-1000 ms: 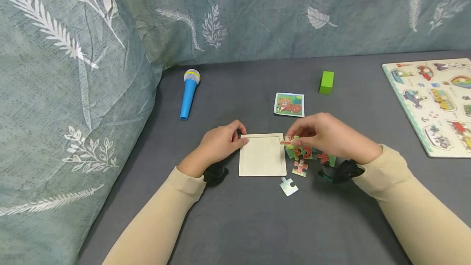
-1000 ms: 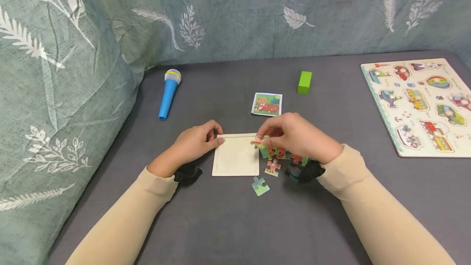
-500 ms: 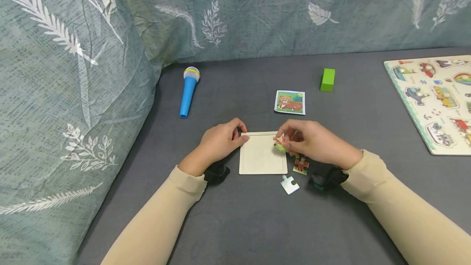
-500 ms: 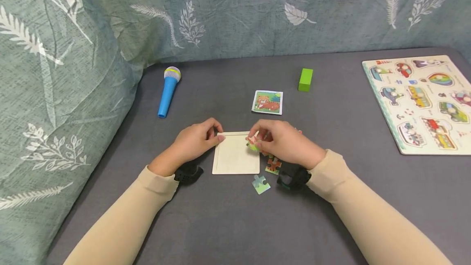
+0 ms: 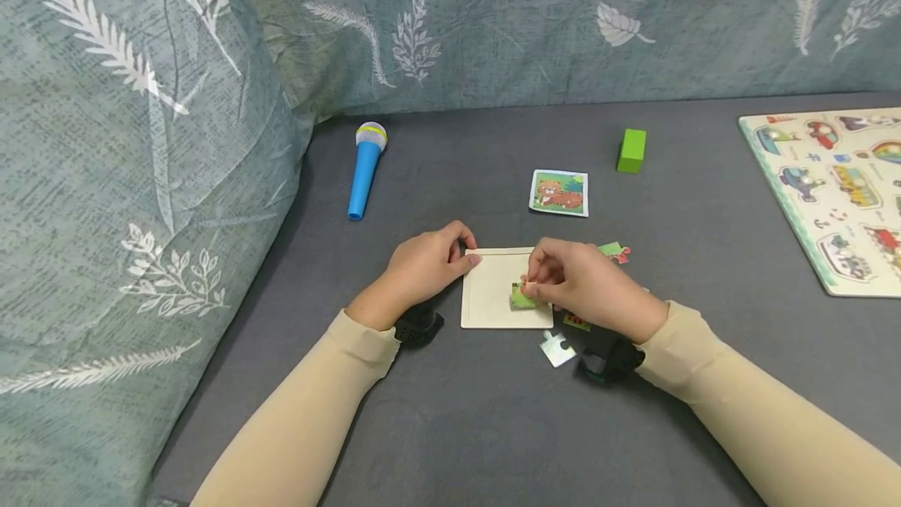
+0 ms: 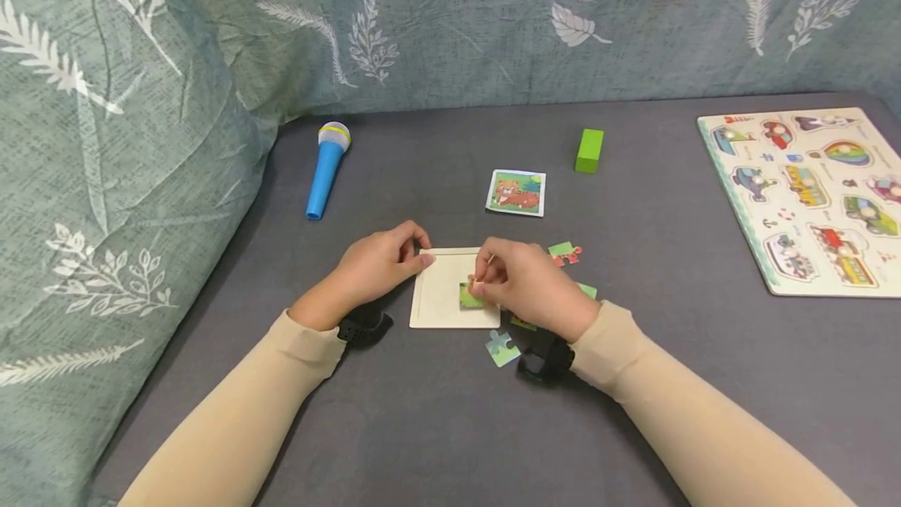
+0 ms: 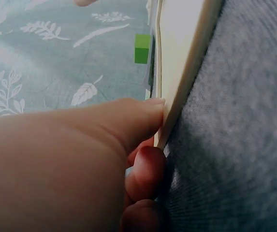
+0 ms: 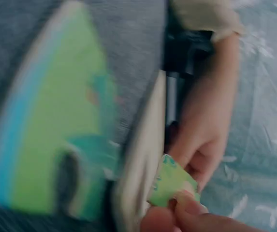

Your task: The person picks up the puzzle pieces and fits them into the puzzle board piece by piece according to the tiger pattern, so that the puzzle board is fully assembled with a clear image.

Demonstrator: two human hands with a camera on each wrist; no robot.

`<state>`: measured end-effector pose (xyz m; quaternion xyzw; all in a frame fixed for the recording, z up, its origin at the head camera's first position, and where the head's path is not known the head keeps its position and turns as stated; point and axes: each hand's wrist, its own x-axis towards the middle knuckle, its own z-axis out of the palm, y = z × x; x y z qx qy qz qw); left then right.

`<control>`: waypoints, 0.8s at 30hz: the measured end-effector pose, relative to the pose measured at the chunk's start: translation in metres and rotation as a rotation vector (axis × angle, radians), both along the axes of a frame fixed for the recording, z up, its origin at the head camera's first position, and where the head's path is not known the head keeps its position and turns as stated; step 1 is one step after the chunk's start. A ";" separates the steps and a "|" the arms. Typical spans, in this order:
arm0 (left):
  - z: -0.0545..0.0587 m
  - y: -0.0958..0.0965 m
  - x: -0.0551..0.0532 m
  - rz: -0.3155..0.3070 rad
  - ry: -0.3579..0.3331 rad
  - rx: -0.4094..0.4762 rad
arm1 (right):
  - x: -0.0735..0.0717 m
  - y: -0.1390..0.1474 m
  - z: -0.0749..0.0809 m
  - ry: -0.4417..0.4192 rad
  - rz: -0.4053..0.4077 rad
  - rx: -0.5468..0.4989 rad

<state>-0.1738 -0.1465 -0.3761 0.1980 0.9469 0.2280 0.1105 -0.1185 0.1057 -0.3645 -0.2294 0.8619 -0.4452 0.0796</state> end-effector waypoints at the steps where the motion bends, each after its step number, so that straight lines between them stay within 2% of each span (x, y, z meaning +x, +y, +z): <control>1: 0.000 0.000 0.000 0.003 0.000 -0.002 | 0.001 -0.002 0.001 0.040 0.002 0.030; 5: 0.001 0.000 0.000 0.008 -0.003 -0.002 | 0.009 -0.004 0.009 0.325 0.053 0.236; 7: 0.000 0.000 0.001 0.006 -0.003 -0.001 | 0.014 -0.003 0.015 0.439 0.118 0.338; 9: 0.000 0.000 0.001 0.004 -0.002 0.001 | 0.019 -0.003 0.019 0.513 0.208 0.404; 12: 0.000 -0.001 0.001 0.006 0.003 0.004 | 0.026 -0.007 0.020 0.524 0.338 0.455; 15: 0.000 -0.001 0.000 0.009 0.009 0.007 | 0.030 -0.013 0.018 0.492 0.388 0.470; 19: -0.001 -0.001 -0.001 -0.001 0.023 0.004 | 0.033 -0.018 0.017 0.440 0.370 0.424; 24: 0.000 -0.001 0.000 -0.010 0.033 0.002 | 0.037 -0.022 0.016 0.460 0.318 0.360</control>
